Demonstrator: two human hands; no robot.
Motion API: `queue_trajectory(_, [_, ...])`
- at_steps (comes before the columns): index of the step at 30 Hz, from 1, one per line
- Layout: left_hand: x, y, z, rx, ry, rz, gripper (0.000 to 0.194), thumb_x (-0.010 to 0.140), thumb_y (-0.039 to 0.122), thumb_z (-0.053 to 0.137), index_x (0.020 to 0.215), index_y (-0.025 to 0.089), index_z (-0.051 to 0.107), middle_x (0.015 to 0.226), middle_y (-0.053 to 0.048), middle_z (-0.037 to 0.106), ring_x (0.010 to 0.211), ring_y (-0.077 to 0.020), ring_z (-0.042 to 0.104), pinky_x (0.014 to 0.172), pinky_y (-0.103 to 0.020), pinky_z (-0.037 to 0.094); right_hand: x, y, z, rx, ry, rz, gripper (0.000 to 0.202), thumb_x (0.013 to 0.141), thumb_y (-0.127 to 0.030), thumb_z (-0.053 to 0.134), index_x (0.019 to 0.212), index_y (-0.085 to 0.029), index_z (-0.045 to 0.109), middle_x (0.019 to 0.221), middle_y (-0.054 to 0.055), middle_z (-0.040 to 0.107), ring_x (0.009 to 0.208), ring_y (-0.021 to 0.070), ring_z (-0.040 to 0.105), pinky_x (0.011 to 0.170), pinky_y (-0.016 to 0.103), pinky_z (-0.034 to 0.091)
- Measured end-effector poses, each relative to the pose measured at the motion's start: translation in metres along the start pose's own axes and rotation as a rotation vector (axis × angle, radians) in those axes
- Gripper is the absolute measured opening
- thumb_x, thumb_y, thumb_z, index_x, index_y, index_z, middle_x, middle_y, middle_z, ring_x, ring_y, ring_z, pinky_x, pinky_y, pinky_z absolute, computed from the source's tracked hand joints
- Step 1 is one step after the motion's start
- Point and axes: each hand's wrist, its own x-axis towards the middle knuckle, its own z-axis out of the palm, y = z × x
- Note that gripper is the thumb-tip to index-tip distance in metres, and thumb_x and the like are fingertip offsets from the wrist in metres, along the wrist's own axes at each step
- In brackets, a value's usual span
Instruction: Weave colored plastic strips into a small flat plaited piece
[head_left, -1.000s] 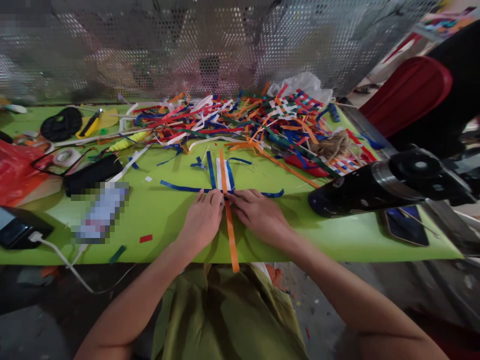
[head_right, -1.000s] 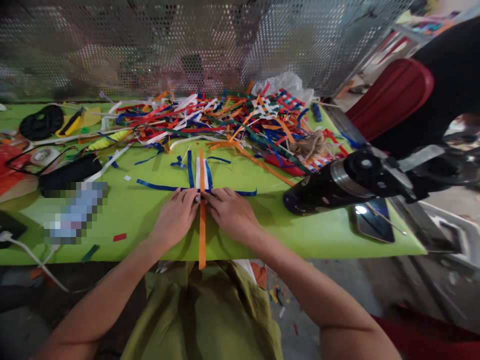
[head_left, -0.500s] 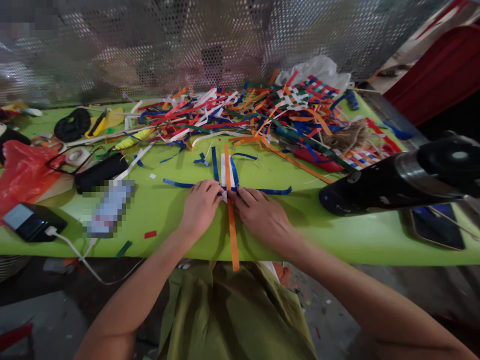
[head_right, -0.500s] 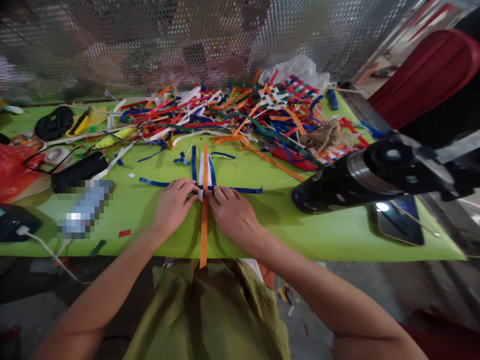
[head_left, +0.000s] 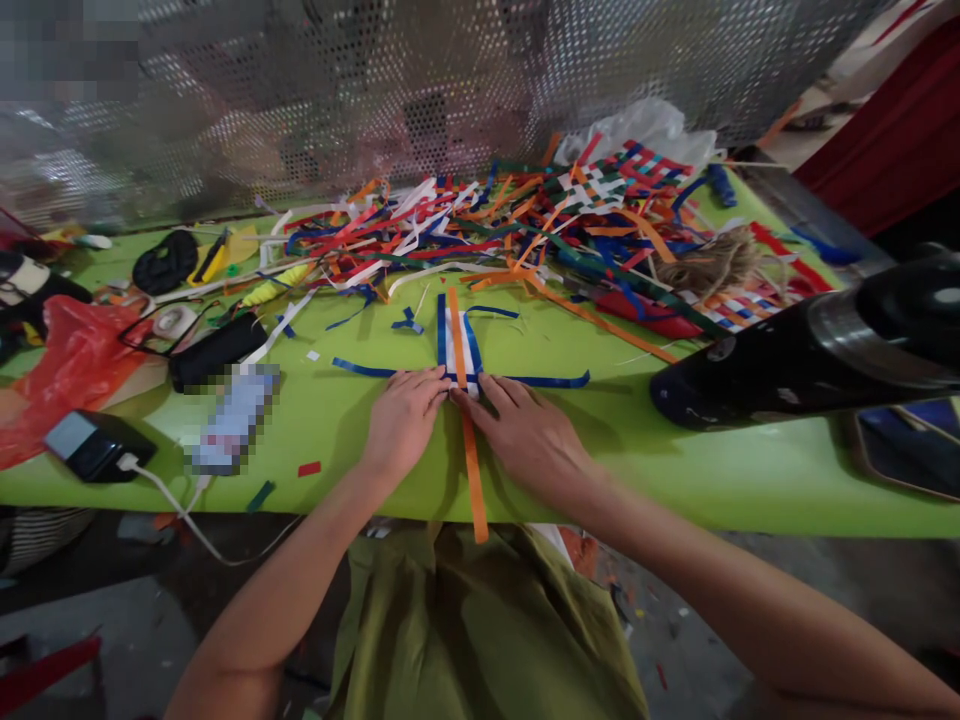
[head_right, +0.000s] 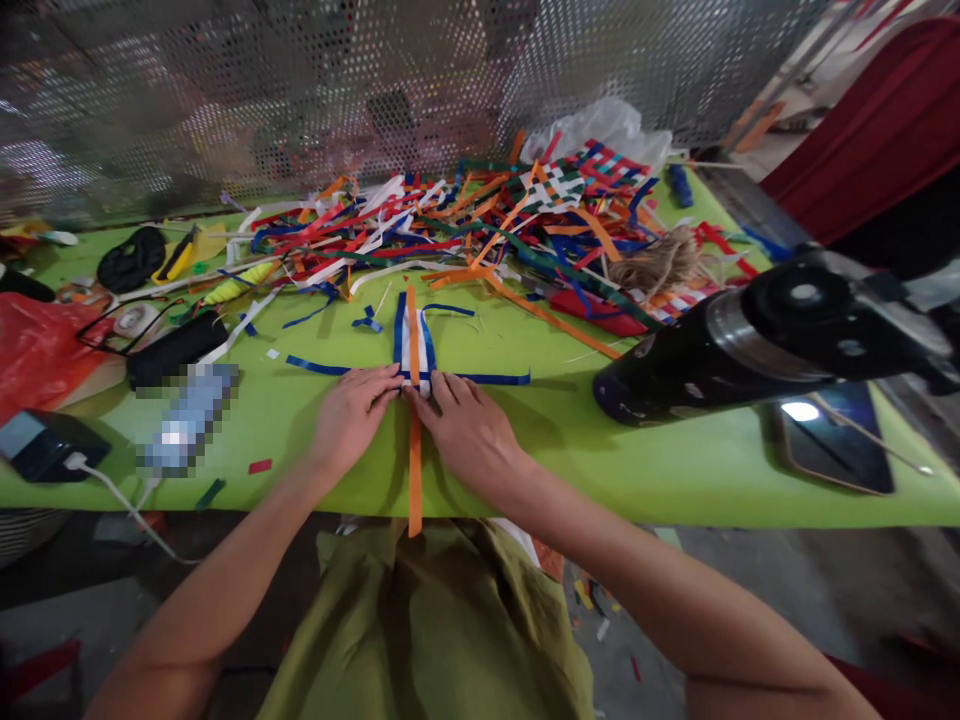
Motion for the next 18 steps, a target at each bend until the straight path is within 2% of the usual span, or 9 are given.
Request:
queue_trajectory(5, [-0.0003, -0.0017, -0.0024, 0.000, -0.005, -0.001, 0.028, 0.095, 0.008, 0.057, 0.114, 0.021, 0.072, 0.127, -0.003, 0.071, 0.114, -0.0210, 0.065, 0.105, -0.041, 0.050, 0.0006, -0.0004, 0.0003, -0.003, 0.017, 0.002, 0.048, 0.096, -0.009, 0.046, 0.144, -0.013, 0.052, 0.138, 0.021, 0.058, 0.122, 0.0325, 0.055, 0.094, 0.044, 0.049])
queue_trajectory(11, [0.0052, -0.0008, -0.0024, 0.032, 0.002, -0.028, 0.025, 0.093, 0.013, 0.063, 0.116, 0.021, 0.068, 0.110, -0.005, 0.070, 0.104, -0.0228, 0.064, 0.093, -0.038, 0.053, 0.0007, -0.0005, 0.0034, -0.011, 0.023, -0.009, 0.048, 0.097, -0.011, 0.045, 0.144, -0.014, 0.052, 0.137, 0.021, 0.059, 0.121, 0.0318, 0.056, 0.097, 0.045, 0.047])
queue_trajectory(18, [0.0082, -0.0042, 0.0002, 0.012, 0.038, -0.054, 0.019, 0.089, 0.013, 0.068, 0.105, 0.020, 0.062, 0.106, -0.005, 0.069, 0.101, -0.0222, 0.062, 0.092, -0.037, 0.051, 0.0000, -0.0018, 0.0050, 0.006, 0.030, -0.002, 0.049, 0.096, -0.009, 0.045, 0.145, -0.012, 0.051, 0.137, 0.023, 0.058, 0.123, 0.0327, 0.055, 0.097, 0.046, 0.047])
